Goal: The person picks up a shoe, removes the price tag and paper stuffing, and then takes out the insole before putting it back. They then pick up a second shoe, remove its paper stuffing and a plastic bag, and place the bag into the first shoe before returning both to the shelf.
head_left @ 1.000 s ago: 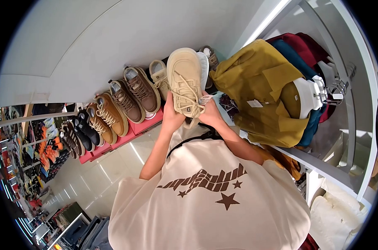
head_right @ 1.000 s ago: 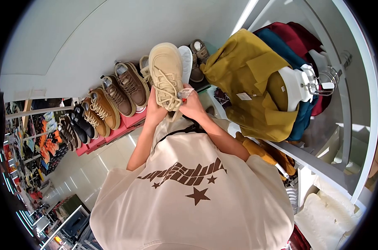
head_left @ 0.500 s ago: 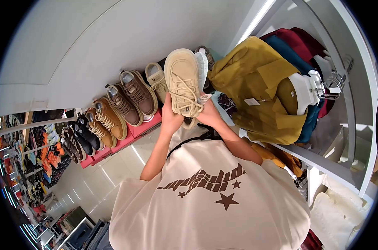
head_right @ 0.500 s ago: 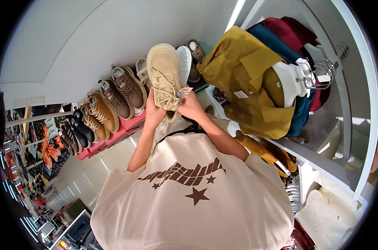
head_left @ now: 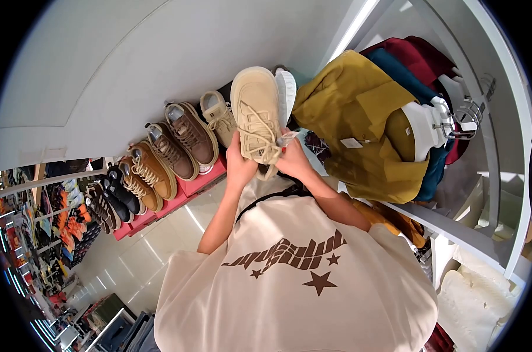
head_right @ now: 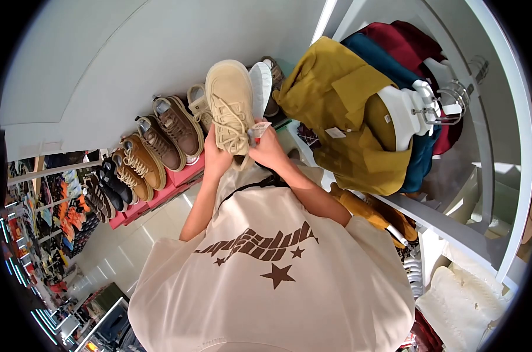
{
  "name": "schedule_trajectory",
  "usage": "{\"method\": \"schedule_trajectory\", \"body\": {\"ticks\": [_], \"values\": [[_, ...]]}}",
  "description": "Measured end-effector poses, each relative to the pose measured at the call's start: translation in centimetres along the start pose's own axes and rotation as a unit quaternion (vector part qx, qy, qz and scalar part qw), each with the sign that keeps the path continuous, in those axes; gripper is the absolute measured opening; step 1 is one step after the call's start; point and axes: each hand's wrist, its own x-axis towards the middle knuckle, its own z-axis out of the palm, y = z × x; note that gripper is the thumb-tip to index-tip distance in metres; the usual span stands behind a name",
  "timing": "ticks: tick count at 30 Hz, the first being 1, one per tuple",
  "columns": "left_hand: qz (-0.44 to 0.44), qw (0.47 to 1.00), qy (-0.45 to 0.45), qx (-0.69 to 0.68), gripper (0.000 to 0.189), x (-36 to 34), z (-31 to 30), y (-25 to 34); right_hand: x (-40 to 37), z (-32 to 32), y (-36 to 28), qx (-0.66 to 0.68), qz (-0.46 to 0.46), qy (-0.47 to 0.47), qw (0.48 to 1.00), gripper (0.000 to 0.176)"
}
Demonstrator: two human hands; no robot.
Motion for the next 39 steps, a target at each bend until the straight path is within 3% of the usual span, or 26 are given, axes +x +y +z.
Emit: {"method": "schedule_trajectory", "body": {"ticks": [2, 8, 10, 17, 19, 23, 25, 32, 39], "values": [[-0.003, 1.0, -0.01, -0.013, 0.056, 0.2, 0.3, -0.4, -0.1, -0.4, 0.2, -0.034, 0.001, -0.037, 0.999, 0.062], [-0.01, 1.0, 0.02, -0.007, 0.059, 0.8, 2.0, -0.7, 0.3, -1.2, 1.4, -0.022, 0.021, -0.011, 0.999, 0.053], [-0.011, 0.998, 0.03, -0.049, 0.061, 0.8, 2.4, -1.4, 0.2, -1.3, 1.5, -0.01, 0.029, 0.023, 0.999, 0.036], [-0.028, 0.998, 0.02, -0.056, 0.063, 1.8, 3.2, -0.9, 1.0, -2.8, 0.5, 0.007, 0.041, 0.021, 0.999, 0.035], [-0.01, 0.999, -0.009, -0.038, 0.063, 2.4, 3.1, -0.8, 1.4, -2.6, 1.6, -0.019, 0.008, 0.023, 1.0, 0.031], [-0.008, 0.999, -0.033, 0.011, 0.064, 3.2, 3.2, -0.3, 1.9, -3.2, 2.6, 0.0, 0.061, -0.02, 0.998, 0.052], [-0.012, 0.999, -0.031, 0.009, 0.061, 3.6, 3.5, -0.4, 2.2, -3.3, 1.6, 0.022, 0.026, 0.031, 0.999, 0.024], [-0.014, 0.999, -0.039, -0.019, 0.056, 4.7, 4.2, -1.0, 3.2, -4.0, 2.2, 0.021, 0.042, 0.028, 0.999, 0.022], [-0.004, 1.0, 0.015, -0.017, 0.054, 5.5, 5.6, -0.8, 4.8, -4.8, 3.0, -0.012, 0.041, -0.009, 0.999, 0.027]]}}
